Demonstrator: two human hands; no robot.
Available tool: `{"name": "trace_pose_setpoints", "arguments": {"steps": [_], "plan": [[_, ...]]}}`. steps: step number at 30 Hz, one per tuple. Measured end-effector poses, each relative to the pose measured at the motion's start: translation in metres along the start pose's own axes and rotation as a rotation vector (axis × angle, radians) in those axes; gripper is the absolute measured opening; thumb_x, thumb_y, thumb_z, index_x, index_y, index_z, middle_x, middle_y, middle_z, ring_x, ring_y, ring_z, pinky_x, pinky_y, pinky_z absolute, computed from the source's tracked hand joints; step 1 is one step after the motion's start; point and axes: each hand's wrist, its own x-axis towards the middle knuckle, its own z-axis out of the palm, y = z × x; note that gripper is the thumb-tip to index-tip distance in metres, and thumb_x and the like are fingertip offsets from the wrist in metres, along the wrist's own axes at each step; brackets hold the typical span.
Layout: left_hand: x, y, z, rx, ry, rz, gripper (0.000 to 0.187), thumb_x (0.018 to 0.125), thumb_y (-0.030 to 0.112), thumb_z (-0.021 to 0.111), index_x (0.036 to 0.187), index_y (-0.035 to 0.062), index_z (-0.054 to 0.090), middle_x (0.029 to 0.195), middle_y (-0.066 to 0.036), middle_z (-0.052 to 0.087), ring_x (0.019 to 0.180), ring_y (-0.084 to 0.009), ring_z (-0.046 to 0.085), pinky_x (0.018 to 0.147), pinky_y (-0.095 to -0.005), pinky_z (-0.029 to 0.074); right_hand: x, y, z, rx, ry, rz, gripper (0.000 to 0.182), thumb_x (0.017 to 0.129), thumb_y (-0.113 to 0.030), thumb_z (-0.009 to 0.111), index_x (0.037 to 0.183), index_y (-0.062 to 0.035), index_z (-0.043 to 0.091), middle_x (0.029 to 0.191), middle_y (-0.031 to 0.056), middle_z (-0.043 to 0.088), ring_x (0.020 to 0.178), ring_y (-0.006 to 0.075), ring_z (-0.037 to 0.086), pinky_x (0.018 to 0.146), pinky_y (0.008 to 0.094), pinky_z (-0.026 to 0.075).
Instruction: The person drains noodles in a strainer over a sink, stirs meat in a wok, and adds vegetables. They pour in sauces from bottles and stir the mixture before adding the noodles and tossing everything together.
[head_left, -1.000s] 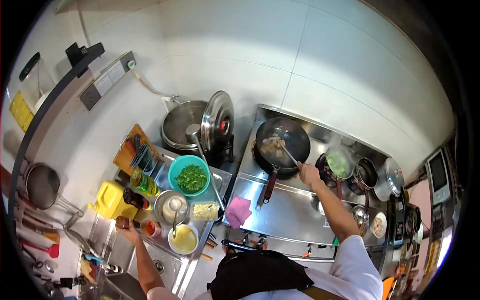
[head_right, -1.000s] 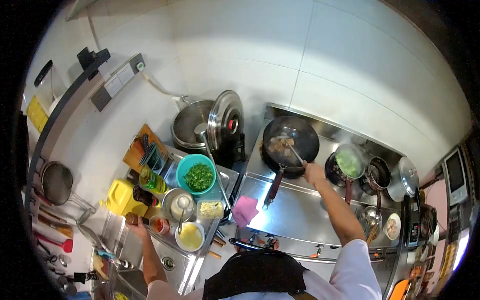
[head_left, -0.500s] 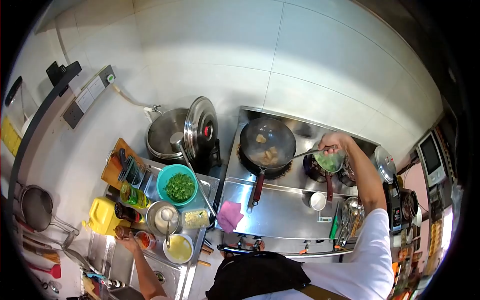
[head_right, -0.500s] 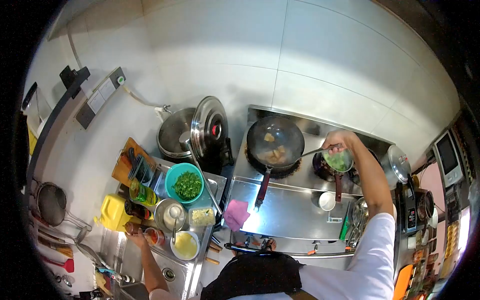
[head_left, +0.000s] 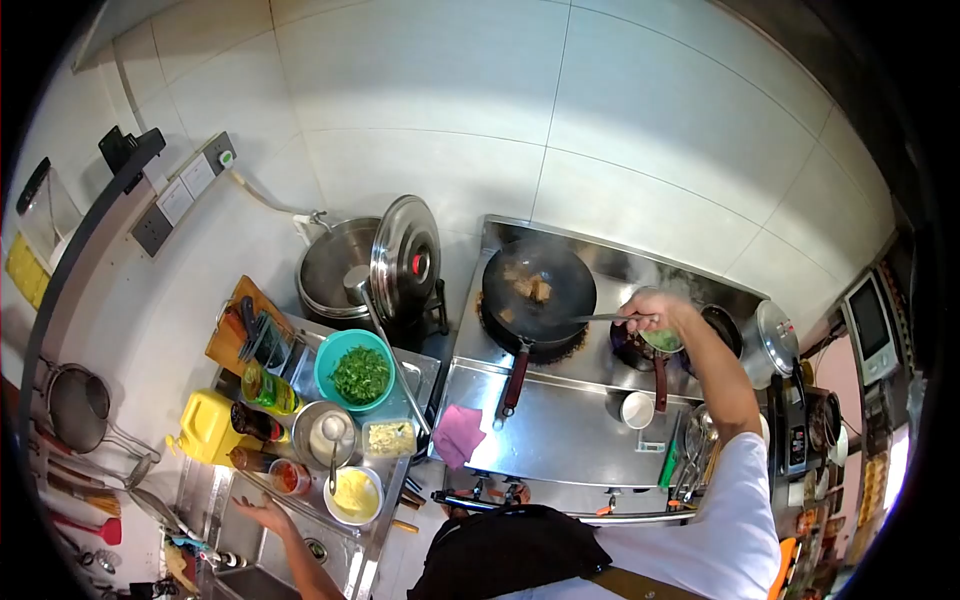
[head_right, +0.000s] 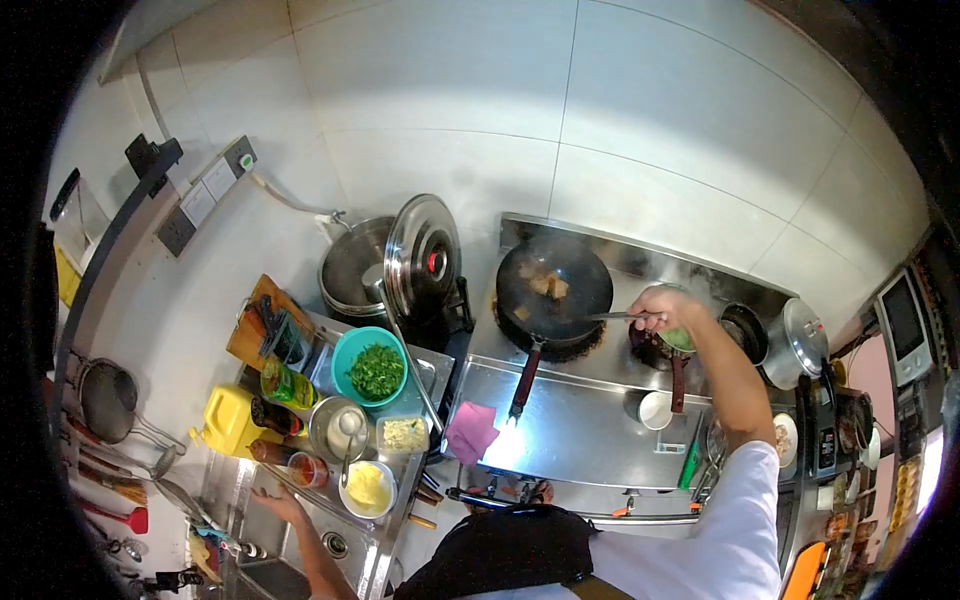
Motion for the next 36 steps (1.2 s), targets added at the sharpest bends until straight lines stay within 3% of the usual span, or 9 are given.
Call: {"name": "trace_pose_setpoints", "arguments": {"steps": [3, 11, 15, 19, 21, 28, 31, 33, 36], "plan": [[-0.007, 0.005, 0.002, 0.022, -0.001, 0.084, 0.078, 0.082, -0.005, 0.056, 0.146, 0.0043, 0.013, 0.145, -0.026, 0.027, 0.133, -0.0362, 0.032, 0.107, -0.0431, 0.029, 0.004, -0.003, 0.002, -0.162, -0.077, 0.086, 0.024, 0.094, -0.017, 0.046, 0.097, 0.0031, 0.058, 0.061, 0.0035, 0.052, 0.038, 0.0034, 0.036, 0.029, 0.0187, 0.025], [-0.028, 0.062, 0.02, 0.037, 0.014, 0.262, 0.068, 0.087, 0.008, 0.05, 0.146, 0.0029, 0.016, 0.146, -0.024, 0.027, 0.132, -0.0365, 0.034, 0.107, -0.046, 0.028, 0.061, 0.033, 0.077, 0.492, -0.006, -0.232, 0.019, 0.095, -0.014, 0.042, 0.083, -0.0013, 0.05, 0.057, 0.0018, 0.047, 0.035, 0.0049, 0.034, 0.029, 0.019, 0.023], [-0.035, 0.074, 0.006, 0.076, 0.034, 0.326, 0.068, 0.089, 0.015, 0.051, 0.146, 0.0027, 0.017, 0.146, -0.023, 0.028, 0.132, -0.036, 0.035, 0.107, -0.0454, 0.028, 0.023, 0.026, 0.041, 0.331, 0.034, -0.169, 0.019, 0.093, -0.015, 0.043, 0.085, -0.0004, 0.051, 0.056, 0.0024, 0.047, 0.036, 0.006, 0.037, 0.029, 0.02, 0.026], [-0.047, 0.091, 0.002, 0.004, 0.031, 0.408, 0.065, 0.092, 0.02, 0.051, 0.145, 0.0009, 0.018, 0.145, -0.023, 0.03, 0.131, -0.0355, 0.036, 0.108, -0.0451, 0.027, -0.007, 0.012, 0.04, -0.285, 0.213, -0.024, 0.011, 0.09, -0.009, 0.051, 0.095, 0.001, 0.053, 0.062, 0.0079, 0.054, 0.038, 0.0075, 0.041, 0.03, 0.0228, 0.029], [-0.057, 0.107, 0.006, 0.005, 0.047, 0.446, 0.064, 0.093, 0.021, 0.05, 0.145, 0.0001, 0.019, 0.145, -0.023, 0.03, 0.131, -0.0354, 0.036, 0.108, -0.0446, 0.027, 0.019, 0.029, 0.043, -0.53, 0.323, -0.073, 0.017, 0.086, -0.009, 0.051, 0.073, 0.0026, 0.053, 0.058, 0.0081, 0.054, 0.039, 0.0137, 0.043, 0.032, 0.0294, 0.032], [-0.089, 0.169, 0.022, -0.083, -0.04, 0.397, 0.059, 0.094, 0.016, 0.048, 0.143, 0.0004, 0.022, 0.142, -0.022, 0.035, 0.128, -0.034, 0.039, 0.108, -0.0422, 0.028, 0.128, 0.09, 0.082, -0.094, 0.432, -0.371, 0.022, 0.091, -0.02, 0.051, 0.083, -0.0013, 0.058, 0.057, 0.0075, 0.054, 0.046, 0.0206, 0.054, 0.042, 0.0367, 0.044], [-0.101, 0.186, 0.023, -0.176, -0.121, 0.377, 0.059, 0.092, 0.012, 0.05, 0.143, 0.0005, 0.024, 0.141, -0.022, 0.036, 0.127, -0.0331, 0.04, 0.107, -0.0422, 0.028, 0.112, 0.089, 0.081, -0.489, 0.601, -0.531, 0.019, 0.09, -0.021, 0.051, 0.089, -0.0036, 0.058, 0.064, 0.0109, 0.06, 0.062, 0.0262, 0.063, 0.056, 0.042, 0.05], [-0.105, 0.184, 0.027, -0.209, -0.161, 0.366, 0.058, 0.091, 0.009, 0.05, 0.142, 0.0004, 0.024, 0.141, -0.023, 0.037, 0.126, -0.0327, 0.04, 0.107, -0.0423, 0.029, 0.072, 0.071, 0.087, -1.103, 0.831, -0.521, 0.02, 0.087, -0.022, 0.053, 0.098, -0.0062, 0.059, 0.076, 0.0137, 0.064, 0.079, 0.0297, 0.066, 0.069, 0.0465, 0.051], [-0.113, 0.17, 0.04, -0.319, -0.189, 0.301, 0.058, 0.089, 0.006, 0.049, 0.142, 0.0003, 0.025, 0.139, -0.024, 0.038, 0.127, -0.0327, 0.04, 0.107, -0.0426, 0.028, 0.045, 0.057, 0.083, -1.311, 0.752, -0.495, 0.026, 0.084, -0.015, 0.052, 0.107, -0.0081, 0.061, 0.087, 0.0175, 0.066, 0.084, 0.0349, 0.065, 0.072, 0.0455, 0.052]]}}
